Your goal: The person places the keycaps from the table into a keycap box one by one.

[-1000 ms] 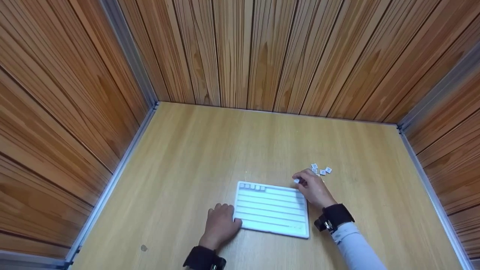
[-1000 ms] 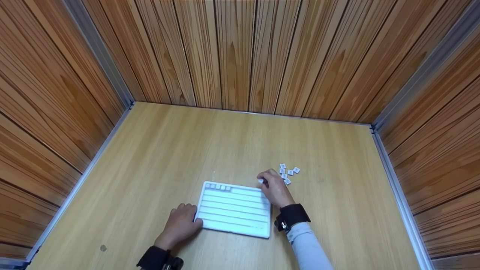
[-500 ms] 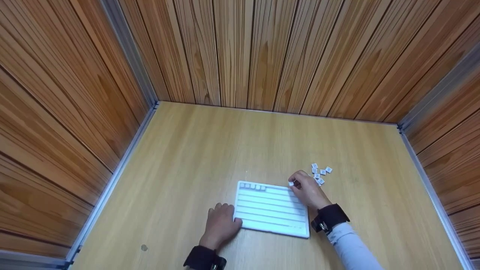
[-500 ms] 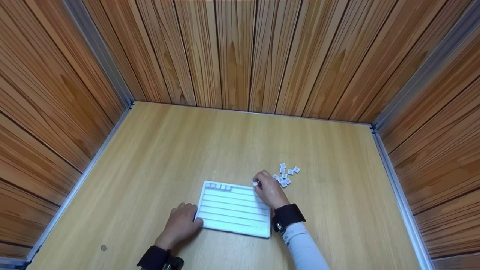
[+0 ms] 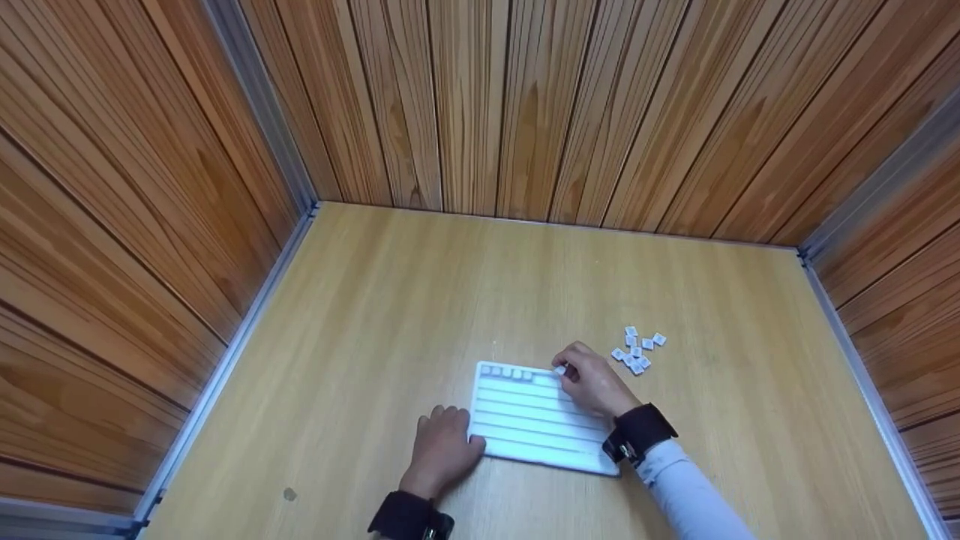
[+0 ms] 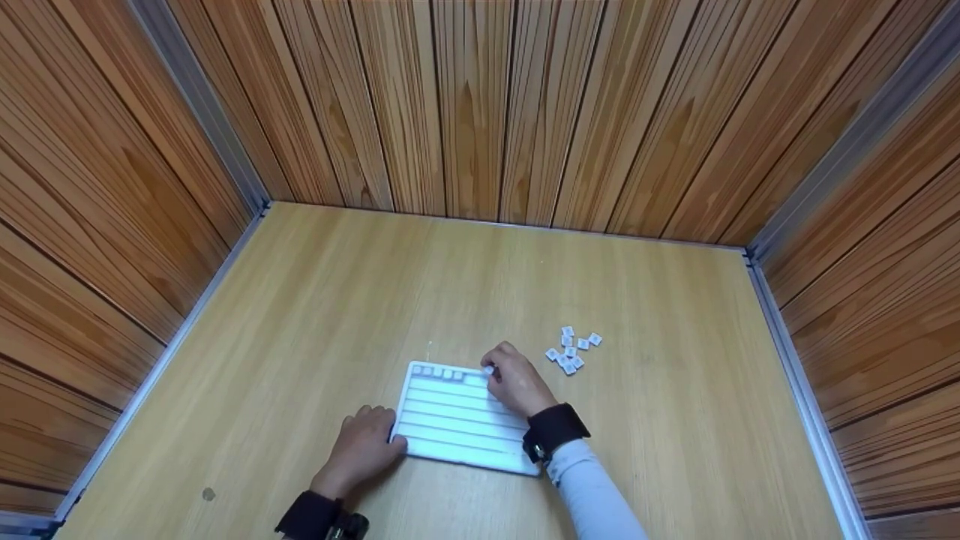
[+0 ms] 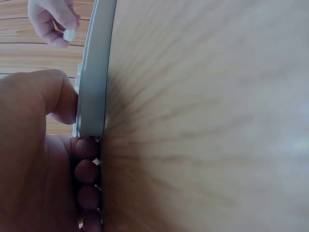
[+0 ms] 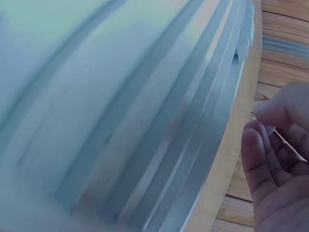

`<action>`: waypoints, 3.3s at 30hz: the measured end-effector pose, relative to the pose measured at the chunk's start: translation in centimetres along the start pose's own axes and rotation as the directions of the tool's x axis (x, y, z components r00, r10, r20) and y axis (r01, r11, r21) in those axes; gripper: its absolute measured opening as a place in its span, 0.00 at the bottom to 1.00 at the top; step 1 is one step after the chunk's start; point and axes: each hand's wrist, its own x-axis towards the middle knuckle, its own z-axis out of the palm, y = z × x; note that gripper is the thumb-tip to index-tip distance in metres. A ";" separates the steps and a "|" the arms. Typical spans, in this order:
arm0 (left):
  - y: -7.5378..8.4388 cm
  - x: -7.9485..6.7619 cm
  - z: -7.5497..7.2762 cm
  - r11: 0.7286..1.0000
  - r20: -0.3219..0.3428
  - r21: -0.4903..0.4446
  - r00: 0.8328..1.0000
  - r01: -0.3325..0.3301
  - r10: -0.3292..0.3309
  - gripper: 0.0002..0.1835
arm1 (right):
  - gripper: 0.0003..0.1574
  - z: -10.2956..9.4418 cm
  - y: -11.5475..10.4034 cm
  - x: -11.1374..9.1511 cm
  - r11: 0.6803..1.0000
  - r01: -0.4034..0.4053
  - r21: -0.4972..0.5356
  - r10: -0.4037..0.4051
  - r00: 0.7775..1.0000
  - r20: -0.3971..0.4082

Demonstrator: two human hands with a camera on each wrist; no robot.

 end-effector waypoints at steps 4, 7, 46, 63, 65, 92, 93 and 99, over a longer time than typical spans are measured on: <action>0.0 0.1 0.1 1.000 -0.001 -0.005 1.000 0.006 -0.006 0.11 | 0.11 0.6 -0.5 0.3 1.000 0.008 -0.015 -0.008 1.000 0.005; 0.0 0.0 0.1 1.000 -0.018 -0.001 1.000 -0.004 0.004 0.11 | 0.11 1.0 -0.8 0.6 0.999 0.012 -0.035 -0.012 1.000 0.012; 0.2 0.0 0.0 1.000 0.009 -0.011 1.000 0.015 -0.015 0.10 | 0.13 3.1 -1.3 1.2 0.987 0.140 -0.085 -0.142 0.990 -0.020; 0.1 0.0 0.1 1.000 -0.010 -0.004 1.000 0.000 0.000 0.10 | 0.14 1.6 -1.0 0.5 0.994 0.023 -0.108 -0.026 0.999 -0.023; 0.0 0.0 0.0 1.000 -0.022 -0.003 1.000 -0.009 0.009 0.10 | 0.15 1.3 -0.8 0.4 0.994 0.000 -0.109 -0.003 1.000 -0.026; 0.1 0.3 0.0 0.999 0.041 -0.009 0.998 0.049 -0.049 0.11 | 0.27 -2.9 3.8 -2.4 0.976 -0.165 -0.141 0.152 0.983 -0.098; 0.1 0.3 -0.1 0.999 0.039 -0.011 0.998 0.049 -0.048 0.11 | 0.27 -3.1 4.0 -2.6 0.976 -0.164 -0.146 0.150 0.983 -0.105; 0.0 0.0 0.0 1.000 -0.016 0.001 1.000 0.002 -0.002 0.10 | 0.27 -4.2 4.8 -3.2 0.972 -0.155 -0.176 0.130 0.981 -0.142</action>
